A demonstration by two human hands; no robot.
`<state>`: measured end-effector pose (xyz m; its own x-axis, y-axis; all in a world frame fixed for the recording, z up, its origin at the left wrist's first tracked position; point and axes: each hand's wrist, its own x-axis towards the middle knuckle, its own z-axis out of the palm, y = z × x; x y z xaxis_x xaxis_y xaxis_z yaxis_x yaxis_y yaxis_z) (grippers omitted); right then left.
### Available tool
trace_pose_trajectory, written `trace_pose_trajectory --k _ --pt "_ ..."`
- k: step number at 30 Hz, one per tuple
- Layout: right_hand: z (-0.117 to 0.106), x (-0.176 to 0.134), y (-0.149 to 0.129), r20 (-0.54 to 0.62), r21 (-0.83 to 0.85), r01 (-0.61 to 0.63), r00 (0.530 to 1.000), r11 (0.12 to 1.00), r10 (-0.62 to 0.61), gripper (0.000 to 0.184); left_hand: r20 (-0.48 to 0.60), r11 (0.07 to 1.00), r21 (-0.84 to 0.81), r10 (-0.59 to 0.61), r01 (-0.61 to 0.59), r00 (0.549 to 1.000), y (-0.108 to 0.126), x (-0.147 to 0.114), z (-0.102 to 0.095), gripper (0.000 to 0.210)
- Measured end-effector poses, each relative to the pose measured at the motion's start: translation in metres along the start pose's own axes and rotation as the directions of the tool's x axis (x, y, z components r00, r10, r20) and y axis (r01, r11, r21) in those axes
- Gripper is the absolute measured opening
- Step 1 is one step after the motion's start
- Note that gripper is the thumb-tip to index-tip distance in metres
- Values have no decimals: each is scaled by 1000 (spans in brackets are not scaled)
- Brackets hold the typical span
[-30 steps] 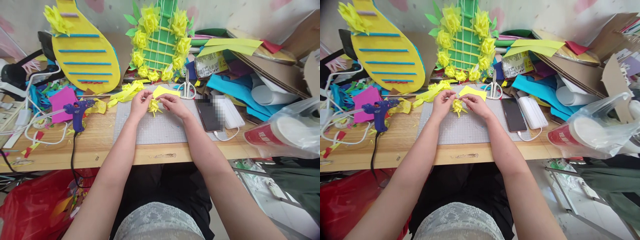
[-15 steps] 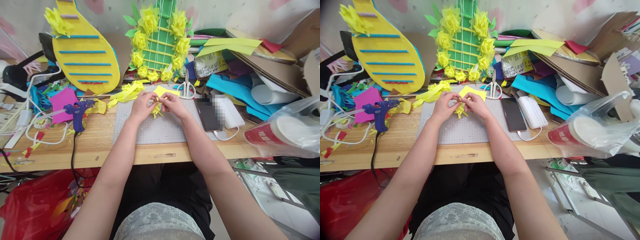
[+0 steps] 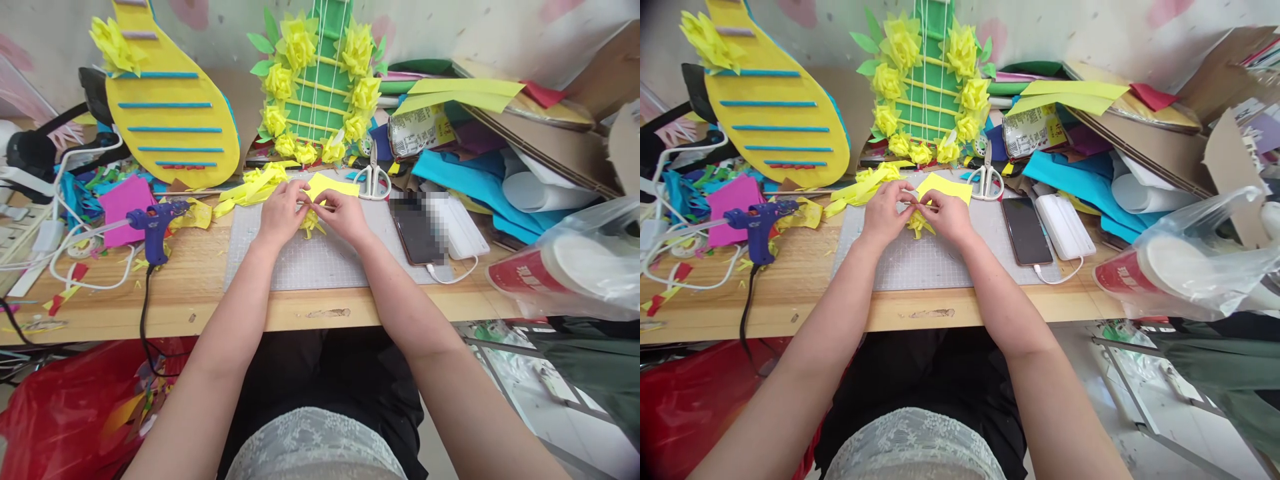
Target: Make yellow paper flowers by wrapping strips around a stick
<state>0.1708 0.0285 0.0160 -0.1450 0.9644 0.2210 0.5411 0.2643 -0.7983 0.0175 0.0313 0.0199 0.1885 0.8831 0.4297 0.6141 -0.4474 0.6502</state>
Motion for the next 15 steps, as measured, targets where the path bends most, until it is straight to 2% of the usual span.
trace_pose_trajectory --k 4,7,9,11,12,13,15 --pt "4 0 -2 -33 -100 -2 999 995 -2 20 -19 999 -44 -29 28 999 -1 0 0 36" --pt "9 0 -1 -87 -108 -26 996 994 16 18 -122 997 -69 -47 39 991 1 0 -2 40" --pt "12 -1 1 -139 -101 -26 990 994 12 18 -245 988 -132 -116 86 963 3 0 -2 32" --pt "16 -1 3 -216 -128 12 975 992 -40 19 -320 947 -272 -257 171 912 6 2 1 13" --pt "17 0 3 -265 -162 43 960 986 -85 20 -311 905 -365 -340 219 888 8 3 3 6" --pt "18 0 4 -315 -209 76 939 975 -140 22 -274 847 -459 -420 266 865 10 4 5 8" --pt "19 0 3 -382 -330 141 884 933 -269 25 -142 705 -614 -540 354 830 17 5 8 14"
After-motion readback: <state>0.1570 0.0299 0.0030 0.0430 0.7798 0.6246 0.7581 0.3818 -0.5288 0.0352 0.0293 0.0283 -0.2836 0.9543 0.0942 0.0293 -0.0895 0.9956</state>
